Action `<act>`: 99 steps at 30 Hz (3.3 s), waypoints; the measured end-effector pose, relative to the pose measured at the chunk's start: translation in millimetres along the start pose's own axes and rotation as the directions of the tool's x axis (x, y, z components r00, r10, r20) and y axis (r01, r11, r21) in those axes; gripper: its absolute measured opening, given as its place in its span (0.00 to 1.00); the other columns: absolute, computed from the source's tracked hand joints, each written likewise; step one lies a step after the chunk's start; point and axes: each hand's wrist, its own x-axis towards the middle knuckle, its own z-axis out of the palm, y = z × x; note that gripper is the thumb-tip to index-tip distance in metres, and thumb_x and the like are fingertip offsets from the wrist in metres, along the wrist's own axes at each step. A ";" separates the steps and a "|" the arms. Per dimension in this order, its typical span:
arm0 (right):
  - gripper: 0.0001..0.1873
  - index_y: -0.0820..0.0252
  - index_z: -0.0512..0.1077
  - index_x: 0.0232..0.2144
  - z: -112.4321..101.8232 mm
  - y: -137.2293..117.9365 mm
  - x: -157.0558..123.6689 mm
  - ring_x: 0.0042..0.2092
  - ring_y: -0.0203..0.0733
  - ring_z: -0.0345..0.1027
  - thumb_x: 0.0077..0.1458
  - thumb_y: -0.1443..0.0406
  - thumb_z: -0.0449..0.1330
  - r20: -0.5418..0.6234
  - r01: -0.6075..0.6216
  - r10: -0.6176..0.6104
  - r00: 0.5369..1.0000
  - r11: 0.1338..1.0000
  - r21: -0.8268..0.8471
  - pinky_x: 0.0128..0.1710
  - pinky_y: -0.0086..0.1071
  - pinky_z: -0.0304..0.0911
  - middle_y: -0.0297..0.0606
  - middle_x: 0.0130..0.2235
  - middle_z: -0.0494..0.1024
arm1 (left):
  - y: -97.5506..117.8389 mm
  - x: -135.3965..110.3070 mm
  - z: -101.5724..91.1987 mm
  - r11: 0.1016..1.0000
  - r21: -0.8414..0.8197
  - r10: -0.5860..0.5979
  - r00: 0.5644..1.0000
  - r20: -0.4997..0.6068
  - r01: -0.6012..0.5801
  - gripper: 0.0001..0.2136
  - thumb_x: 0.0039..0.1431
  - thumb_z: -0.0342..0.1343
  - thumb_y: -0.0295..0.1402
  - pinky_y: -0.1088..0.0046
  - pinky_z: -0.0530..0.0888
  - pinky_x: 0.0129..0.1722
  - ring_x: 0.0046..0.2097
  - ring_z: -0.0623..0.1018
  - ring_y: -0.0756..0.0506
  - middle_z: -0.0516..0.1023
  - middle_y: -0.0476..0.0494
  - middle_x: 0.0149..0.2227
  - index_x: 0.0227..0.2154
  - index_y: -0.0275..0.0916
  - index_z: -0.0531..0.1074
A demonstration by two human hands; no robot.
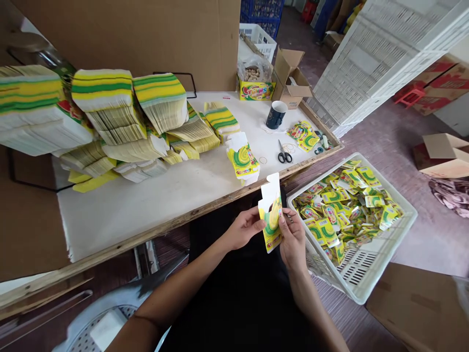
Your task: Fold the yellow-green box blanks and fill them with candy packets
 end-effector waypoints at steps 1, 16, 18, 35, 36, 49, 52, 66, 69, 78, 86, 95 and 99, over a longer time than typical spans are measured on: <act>0.17 0.55 0.72 0.44 1.9 0.4 -0.8 0.39 0.37 0.75 0.56 0.57 0.69 0.004 -0.002 0.002 1.000 1.000 0.002 0.41 0.31 0.69 0.37 0.43 0.81 | -1.4 0.3 -0.5 0.999 -0.031 -0.021 1.000 0.021 0.022 0.23 0.57 0.64 0.46 0.69 0.77 0.51 0.53 0.80 0.40 0.80 0.34 0.53 0.51 0.38 0.77; 0.23 0.59 0.76 0.47 -1.1 5.0 -2.2 0.42 0.43 0.71 0.52 0.54 0.70 0.034 0.060 -0.052 0.998 0.939 -0.338 0.42 0.36 0.68 0.41 0.42 0.78 | -6.5 -1.6 2.2 0.997 -0.066 -0.055 0.973 -0.226 0.041 0.24 0.51 0.69 0.46 0.65 0.78 0.48 0.48 0.81 0.39 0.82 0.34 0.49 0.46 0.36 0.76; 0.21 0.60 0.76 0.45 -0.1 6.5 -2.6 0.39 0.41 0.71 0.54 0.54 0.69 0.043 0.053 -0.040 0.998 0.925 -0.375 0.39 0.35 0.67 0.40 0.39 0.78 | -5.1 -1.9 4.8 0.998 0.007 -0.052 0.950 -0.306 0.057 0.23 0.51 0.67 0.48 0.70 0.77 0.42 0.40 0.81 0.43 0.83 0.37 0.42 0.42 0.34 0.77; 0.17 0.56 0.71 0.52 -25.0 -21.8 9.4 0.27 0.34 0.61 0.63 0.59 0.62 0.284 0.267 -0.126 0.950 0.799 -0.539 0.27 0.30 0.59 0.36 0.37 0.75 | 9.5 -15.2 -1.2 0.952 0.259 -0.152 0.987 -0.056 0.161 0.26 0.60 0.62 0.40 0.69 0.77 0.47 0.45 0.81 0.44 0.78 0.41 0.46 0.59 0.44 0.62; 0.13 0.57 0.73 0.49 -25.6 -25.1 9.5 0.27 0.33 0.61 0.64 0.59 0.60 0.313 0.282 -0.118 0.943 0.781 -0.557 0.27 0.30 0.58 0.36 0.35 0.74 | 9.4 -16.2 -1.9 0.952 0.245 -0.178 0.983 -0.042 0.183 0.25 0.59 0.63 0.40 0.70 0.77 0.45 0.44 0.81 0.45 0.79 0.42 0.44 0.56 0.43 0.63; 0.12 0.53 0.79 0.47 -28.5 -29.8 9.8 0.49 0.47 0.72 0.65 0.60 0.59 0.329 0.434 -0.291 0.898 0.700 -0.566 0.49 0.41 0.66 0.43 0.46 0.78 | 3.6 -20.1 2.6 0.948 0.255 -0.189 0.982 -0.025 0.189 0.27 0.59 0.63 0.39 0.71 0.79 0.46 0.50 0.81 0.43 0.75 0.35 0.56 0.60 0.42 0.64; 0.18 0.54 0.79 0.50 -34.3 -37.1 10.6 0.45 0.46 0.70 0.66 0.55 0.57 0.404 0.442 -0.220 0.888 0.650 -0.618 0.41 0.38 0.65 0.43 0.43 0.76 | 2.0 -20.6 0.9 0.932 0.340 -0.103 0.991 -0.085 0.126 0.23 0.60 0.62 0.38 0.71 0.79 0.48 0.54 0.79 0.43 0.73 0.38 0.60 0.57 0.42 0.68; 0.21 0.59 0.64 0.49 -18.0 -28.3 8.6 0.21 0.32 0.50 0.57 0.59 0.64 0.256 0.168 0.028 0.966 0.683 -0.711 0.22 0.28 0.46 0.22 0.19 0.61 | 1.3 -19.4 1.6 0.955 0.182 -0.227 0.972 -0.065 0.236 0.30 0.58 0.63 0.37 0.67 0.79 0.47 0.49 0.81 0.42 0.77 0.34 0.54 0.62 0.41 0.60; 0.22 0.58 0.65 0.51 -18.1 -31.6 8.7 0.22 0.32 0.51 0.58 0.58 0.64 0.269 0.197 0.000 0.963 0.681 -0.705 0.22 0.28 0.47 0.23 0.21 0.62 | 3.8 -17.6 3.5 0.964 0.134 -0.220 0.972 -0.088 0.230 0.31 0.56 0.65 0.39 0.69 0.79 0.45 0.45 0.82 0.43 0.78 0.35 0.53 0.61 0.41 0.62; 0.13 0.56 0.74 0.48 -21.3 -30.3 6.7 0.27 0.34 0.60 0.62 0.59 0.62 0.253 0.261 -0.135 0.958 0.779 -0.570 0.26 0.31 0.57 0.36 0.33 0.74 | 2.2 -14.0 10.5 0.975 0.079 -0.200 0.976 -0.083 0.207 0.32 0.53 0.69 0.39 0.72 0.79 0.42 0.42 0.83 0.44 0.80 0.37 0.49 0.59 0.40 0.65; 0.11 0.60 0.77 0.40 -66.1 -60.4 19.8 0.34 0.39 0.59 0.58 0.60 0.64 0.053 0.334 -0.591 0.805 0.377 -0.864 0.35 0.35 0.57 0.40 0.37 0.73 | 8.1 5.7 5.2 0.786 0.599 0.328 0.925 -0.191 -0.155 0.20 0.62 0.59 0.37 0.62 0.69 0.63 0.60 0.73 0.42 0.74 0.38 0.57 0.57 0.43 0.68; 0.19 0.62 0.76 0.41 -78.0 -45.4 19.7 0.27 0.36 0.56 0.59 0.52 0.62 -0.030 0.200 -0.407 0.913 0.509 -0.837 0.28 0.32 0.54 0.37 0.31 0.70 | 13.2 78.3 -78.5 0.933 0.359 0.256 0.683 -0.684 0.009 0.21 0.54 0.62 0.30 0.76 0.67 0.34 0.30 0.70 0.51 0.68 0.55 0.27 0.48 0.36 0.61; 0.19 0.61 0.76 0.42 -53.1 -34.3 17.8 0.28 0.37 0.60 0.59 0.52 0.63 -0.016 0.180 -0.284 0.959 0.649 -0.739 0.28 0.32 0.56 0.37 0.29 0.73 | 18.8 68.3 -72.7 0.951 0.303 0.255 0.698 -0.669 -0.057 0.23 0.50 0.65 0.34 0.77 0.68 0.32 0.29 0.70 0.52 0.69 0.54 0.27 0.48 0.36 0.65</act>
